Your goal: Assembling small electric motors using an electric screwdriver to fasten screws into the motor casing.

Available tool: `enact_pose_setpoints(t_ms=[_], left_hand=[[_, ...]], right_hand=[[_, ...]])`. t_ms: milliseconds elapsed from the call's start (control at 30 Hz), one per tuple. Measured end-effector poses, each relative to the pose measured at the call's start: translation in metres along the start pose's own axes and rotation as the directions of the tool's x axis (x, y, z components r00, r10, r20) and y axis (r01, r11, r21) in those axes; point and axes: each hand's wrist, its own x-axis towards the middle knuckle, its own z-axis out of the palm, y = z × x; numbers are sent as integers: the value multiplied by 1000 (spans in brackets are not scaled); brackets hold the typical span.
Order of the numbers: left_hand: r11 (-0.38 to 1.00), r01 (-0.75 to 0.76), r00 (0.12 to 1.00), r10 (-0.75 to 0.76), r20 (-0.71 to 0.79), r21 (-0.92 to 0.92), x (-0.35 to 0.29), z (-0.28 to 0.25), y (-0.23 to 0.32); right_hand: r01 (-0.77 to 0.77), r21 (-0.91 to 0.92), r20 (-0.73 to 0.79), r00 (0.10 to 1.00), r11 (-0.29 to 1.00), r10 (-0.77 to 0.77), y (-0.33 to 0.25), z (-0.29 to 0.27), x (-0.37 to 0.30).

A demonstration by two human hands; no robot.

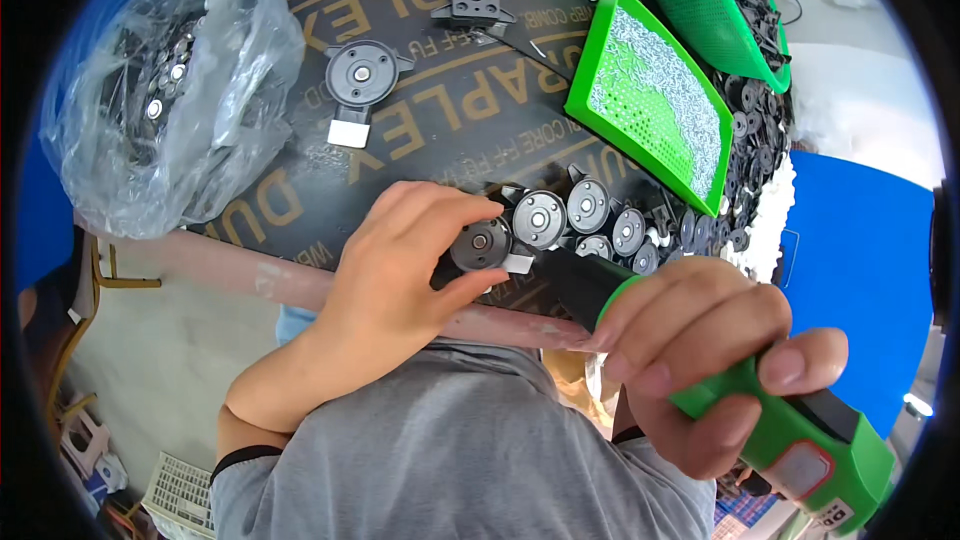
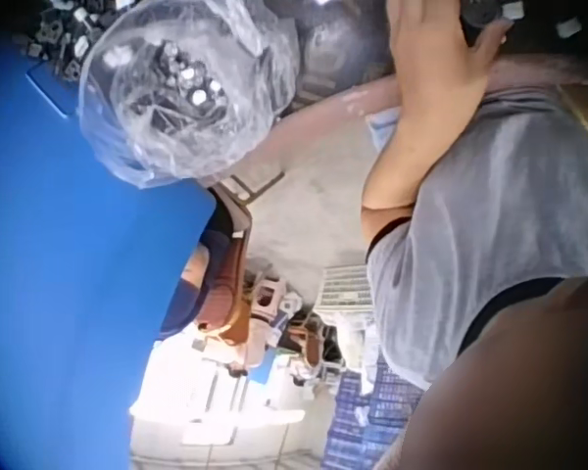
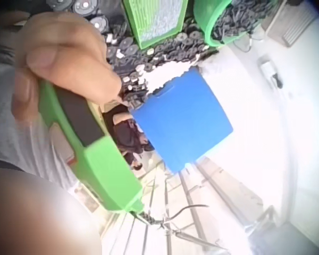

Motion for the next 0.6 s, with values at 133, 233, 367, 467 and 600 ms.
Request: enact_pose_setpoints(t_ms=[133,233,367,467,600], left_hand=[[1000,-5,1000,5,11,-28,0,0,0],[1000,-14,1000,14,15,-27,-1,-1,-1],[1000,-4,1000,5,15,-16,-2,-2,-1],[1000,-6,1000,6,15,-28,-2,-1,-2],[1000,-21,1000,21,19,-16,0,0,-2]], right_hand=[[14,35,-1,1000,999,-14,6,4,3],[7,12,-20,1000,1000,-6,8,7,2],[-30,21,-4,1000,999,30,10,8,4],[-23,17,-6,1000,1000,23,9,7,5],[19,-1,1,1000,1000,-19,11,3,5]])
